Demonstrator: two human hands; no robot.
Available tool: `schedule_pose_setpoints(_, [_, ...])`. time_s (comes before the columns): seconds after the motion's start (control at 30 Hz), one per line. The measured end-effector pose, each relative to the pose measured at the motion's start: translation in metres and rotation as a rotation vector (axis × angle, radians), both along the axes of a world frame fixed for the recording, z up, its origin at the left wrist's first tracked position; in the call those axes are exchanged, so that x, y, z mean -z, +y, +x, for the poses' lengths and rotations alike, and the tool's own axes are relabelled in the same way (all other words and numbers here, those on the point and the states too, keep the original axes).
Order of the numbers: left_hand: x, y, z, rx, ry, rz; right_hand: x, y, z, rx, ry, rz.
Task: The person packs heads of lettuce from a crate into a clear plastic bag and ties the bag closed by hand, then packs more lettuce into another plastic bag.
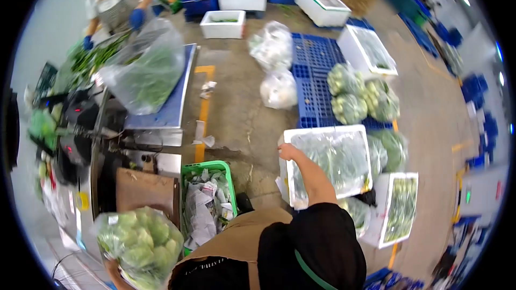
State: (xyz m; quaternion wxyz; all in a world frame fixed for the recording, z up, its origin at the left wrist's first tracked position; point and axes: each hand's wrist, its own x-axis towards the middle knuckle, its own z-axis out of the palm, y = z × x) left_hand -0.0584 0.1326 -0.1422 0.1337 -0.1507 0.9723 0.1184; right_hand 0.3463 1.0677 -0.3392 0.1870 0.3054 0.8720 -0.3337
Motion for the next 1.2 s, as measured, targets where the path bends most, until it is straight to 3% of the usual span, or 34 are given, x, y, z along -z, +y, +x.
schedule_pose_setpoints(0.1, [-0.019,0.020,0.005,-0.222,-0.107,0.048,0.023,-0.013,0.040,0.105,-0.013,0.070])
schedule_pose_setpoints(0.2, [-0.043,0.054,0.009,-0.167,-0.136,0.089,-0.007,-0.038,0.057,0.344,-0.155,-0.155])
schedule_pose_setpoints(0.23, [-0.049,0.067,0.011,-0.146,-0.147,0.103,0.001,-0.043,0.065,0.230,-0.164,-0.097])
schedule_pose_setpoints(0.43, [-0.086,0.107,0.035,-0.031,-0.249,0.215,0.019,-0.070,0.083,0.214,-0.112,-0.173])
schedule_pose_setpoints(0.47, [-0.083,0.101,0.040,-0.049,-0.278,0.353,0.025,-0.072,0.085,0.201,-0.093,-0.164])
schedule_pose_setpoints(0.53, [-0.078,0.080,0.052,-0.243,-0.344,0.867,0.041,-0.075,0.089,0.171,-0.057,-0.151])
schedule_pose_setpoints(0.57, [-0.093,0.118,0.071,-0.297,-0.232,0.869,0.036,-0.077,0.088,0.189,-0.089,-0.183])
schedule_pose_setpoints(0.67, [-0.050,0.080,0.063,-0.485,-0.142,0.557,0.027,-0.067,0.073,0.198,-0.152,-0.210])
schedule_pose_setpoints(0.73, [-0.056,0.111,0.098,-0.573,-0.040,0.606,0.057,-0.064,0.061,0.165,-0.158,-0.154])
schedule_pose_setpoints(0.77, [-0.061,0.128,0.113,-0.536,-0.096,0.748,0.078,-0.070,0.046,0.159,-0.143,0.015])
schedule_pose_setpoints(0.9, [-0.076,0.200,0.171,-0.784,-0.146,0.919,0.061,-0.160,-0.079,0.029,0.053,-0.211])
schedule_pose_setpoints(0.93, [-0.081,0.222,0.185,-0.821,-0.255,0.973,0.072,-0.201,-0.107,0.126,0.159,-0.472])
schedule_pose_setpoints(1.0, [-0.088,0.274,0.208,-0.921,-0.424,1.164,0.033,-0.269,-0.162,0.226,0.077,-1.005])
schedule_pose_setpoints(1.03, [-0.080,0.295,0.218,-0.925,-0.470,1.119,0.017,-0.296,-0.176,0.356,0.046,-1.152])
schedule_pose_setpoints(1.07, [-0.078,0.323,0.227,-0.895,-0.515,1.054,0.047,-0.336,-0.190,0.433,-0.009,-1.197])
schedule_pose_setpoints(1.1, [-0.080,0.350,0.235,-0.877,-0.592,1.020,0.025,-0.329,-0.198,0.167,-0.106,-0.965])
schedule_pose_setpoints(1.13, [-0.082,0.376,0.239,-0.858,-0.674,0.980,0.031,-0.325,-0.201,0.356,-0.248,-0.968])
schedule_pose_setpoints(1.2, [-0.090,0.424,0.237,-0.705,-0.663,0.881,0.022,-0.279,-0.195,0.370,-0.378,-1.159])
